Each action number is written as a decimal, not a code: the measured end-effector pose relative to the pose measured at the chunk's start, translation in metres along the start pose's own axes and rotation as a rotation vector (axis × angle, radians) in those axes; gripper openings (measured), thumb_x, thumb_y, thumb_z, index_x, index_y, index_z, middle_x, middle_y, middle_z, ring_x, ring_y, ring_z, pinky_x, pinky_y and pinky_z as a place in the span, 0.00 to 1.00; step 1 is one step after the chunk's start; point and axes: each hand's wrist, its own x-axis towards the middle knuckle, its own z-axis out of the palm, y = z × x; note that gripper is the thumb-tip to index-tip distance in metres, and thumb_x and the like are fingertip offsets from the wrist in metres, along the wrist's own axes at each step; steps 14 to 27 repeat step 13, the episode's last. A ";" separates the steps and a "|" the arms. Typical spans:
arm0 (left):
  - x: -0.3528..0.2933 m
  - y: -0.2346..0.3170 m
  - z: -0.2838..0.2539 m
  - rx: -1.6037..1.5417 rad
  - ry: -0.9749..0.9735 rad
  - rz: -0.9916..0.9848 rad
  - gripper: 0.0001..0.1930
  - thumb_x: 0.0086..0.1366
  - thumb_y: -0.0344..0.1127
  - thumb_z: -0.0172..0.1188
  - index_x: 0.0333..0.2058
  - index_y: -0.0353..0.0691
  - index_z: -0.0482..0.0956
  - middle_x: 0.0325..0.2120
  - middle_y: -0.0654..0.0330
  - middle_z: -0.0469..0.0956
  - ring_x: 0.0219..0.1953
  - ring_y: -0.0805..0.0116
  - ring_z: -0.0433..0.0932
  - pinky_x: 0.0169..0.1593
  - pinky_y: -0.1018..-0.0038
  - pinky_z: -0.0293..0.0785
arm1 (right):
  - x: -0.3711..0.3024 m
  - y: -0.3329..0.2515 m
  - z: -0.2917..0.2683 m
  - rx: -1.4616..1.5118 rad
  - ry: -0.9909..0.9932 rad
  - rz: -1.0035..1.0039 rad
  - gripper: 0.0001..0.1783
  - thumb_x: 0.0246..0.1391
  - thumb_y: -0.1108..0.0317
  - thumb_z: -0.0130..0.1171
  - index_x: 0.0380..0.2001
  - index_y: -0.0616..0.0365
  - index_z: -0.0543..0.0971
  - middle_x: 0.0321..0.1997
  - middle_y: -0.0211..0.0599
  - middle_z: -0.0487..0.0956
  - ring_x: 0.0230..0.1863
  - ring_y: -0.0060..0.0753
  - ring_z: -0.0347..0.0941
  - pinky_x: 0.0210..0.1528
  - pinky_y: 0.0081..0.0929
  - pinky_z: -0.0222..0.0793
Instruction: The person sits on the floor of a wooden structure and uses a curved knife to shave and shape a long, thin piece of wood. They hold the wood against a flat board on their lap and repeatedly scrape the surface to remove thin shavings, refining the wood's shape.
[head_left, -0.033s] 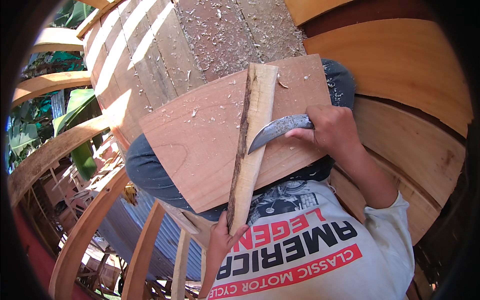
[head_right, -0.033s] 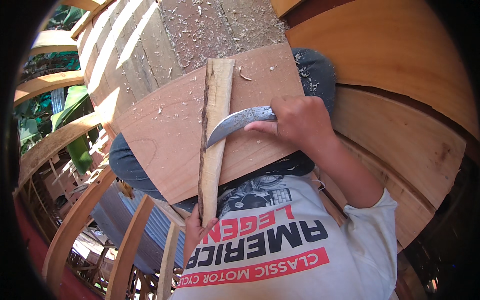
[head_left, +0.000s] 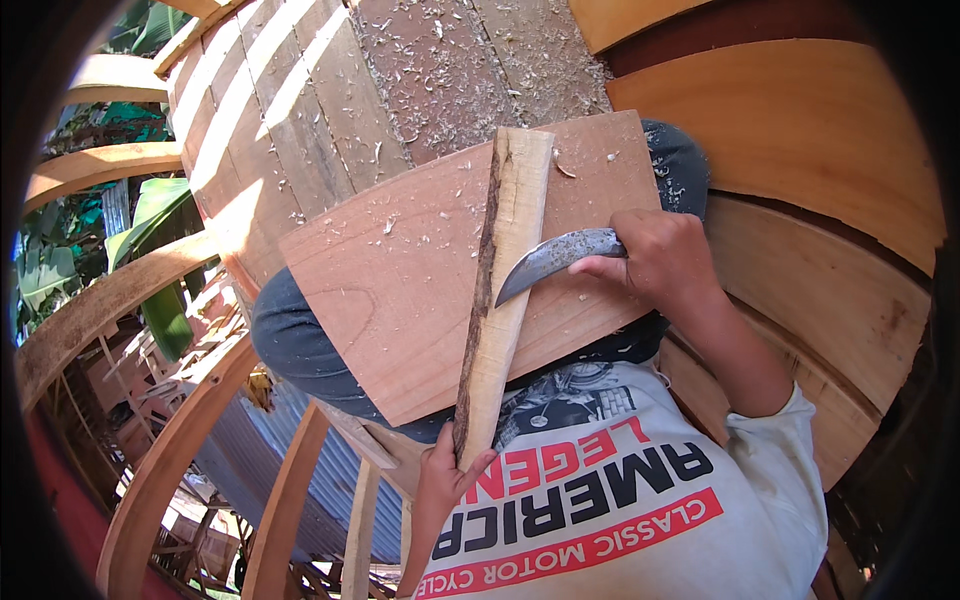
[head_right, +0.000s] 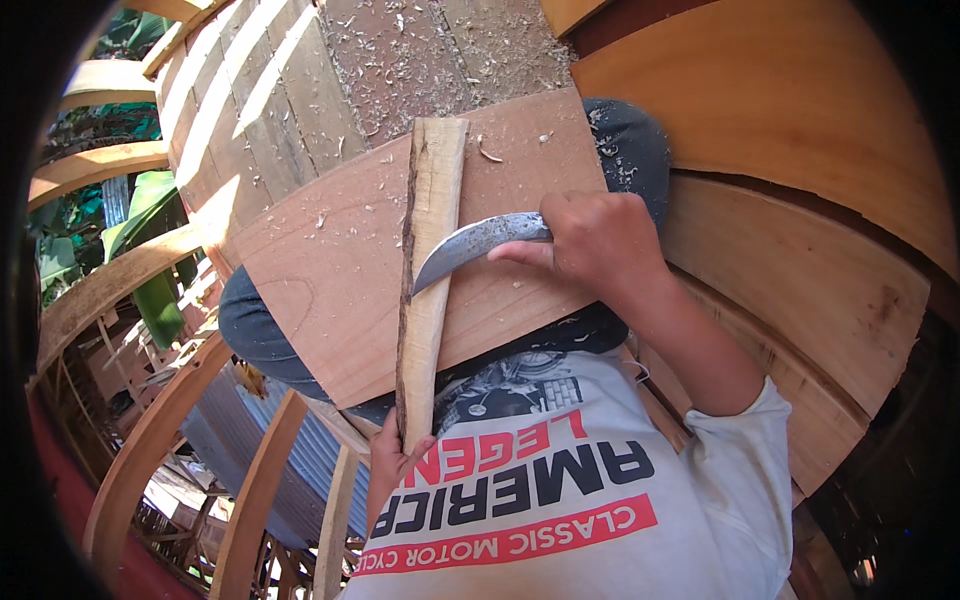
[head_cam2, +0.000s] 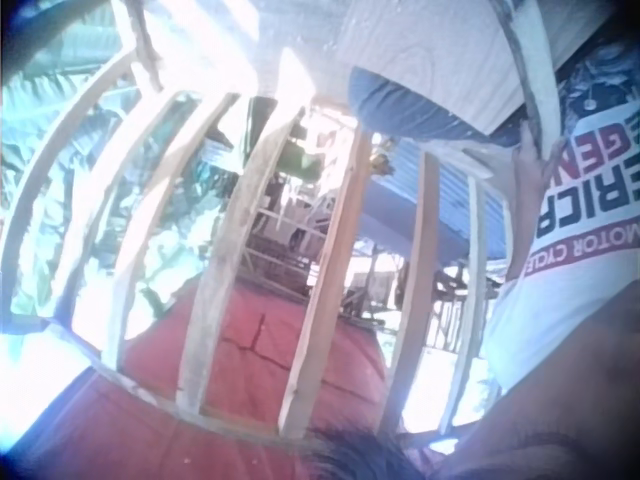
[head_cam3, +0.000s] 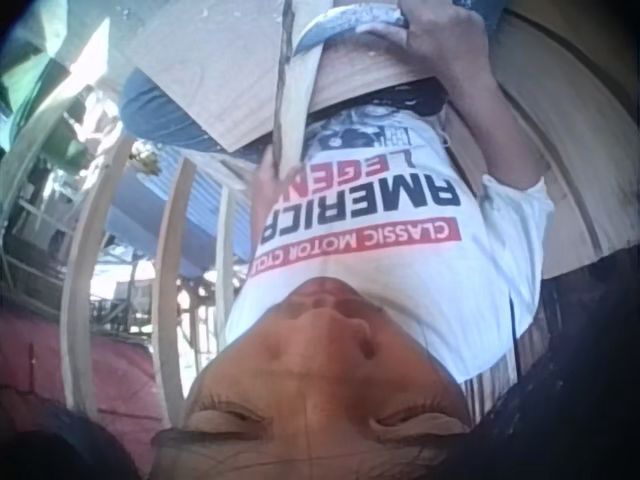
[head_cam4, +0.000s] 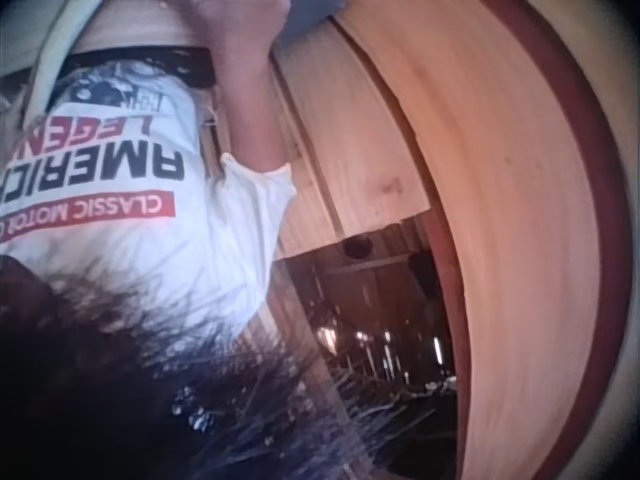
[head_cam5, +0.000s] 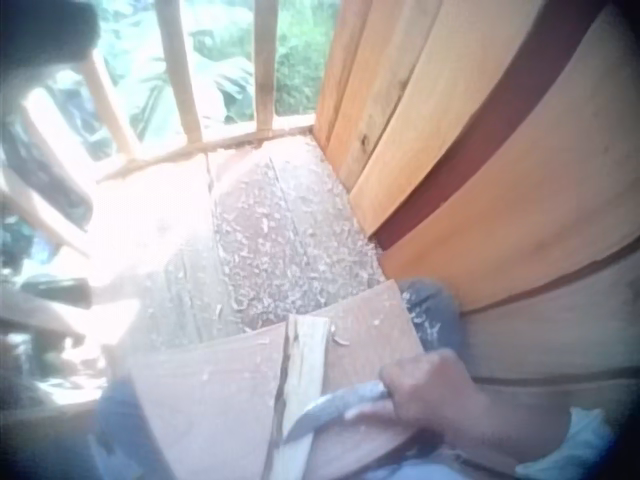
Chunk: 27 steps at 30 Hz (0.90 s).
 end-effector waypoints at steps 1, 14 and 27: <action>0.000 0.000 0.000 0.007 0.011 0.013 0.24 0.58 0.44 0.68 0.43 0.31 0.69 0.25 0.46 0.78 0.30 0.52 0.83 0.31 0.70 0.74 | 0.001 0.000 0.001 -0.004 0.009 0.000 0.35 0.43 0.31 0.58 0.11 0.54 0.71 0.12 0.40 0.73 0.17 0.41 0.75 0.19 0.32 0.70; -0.009 -0.004 0.003 -0.066 0.006 -0.013 0.23 0.58 0.45 0.68 0.41 0.33 0.70 0.24 0.45 0.77 0.29 0.49 0.82 0.30 0.68 0.73 | -0.003 0.033 -0.040 -0.004 0.037 0.375 0.38 0.56 0.33 0.48 0.28 0.62 0.82 0.23 0.56 0.77 0.30 0.60 0.77 0.32 0.45 0.72; -0.009 -0.004 0.003 -0.066 0.006 -0.013 0.23 0.58 0.45 0.68 0.41 0.33 0.70 0.24 0.45 0.77 0.29 0.49 0.82 0.30 0.68 0.73 | -0.003 0.033 -0.040 -0.004 0.037 0.375 0.38 0.56 0.33 0.48 0.28 0.62 0.82 0.23 0.56 0.77 0.30 0.60 0.77 0.32 0.45 0.72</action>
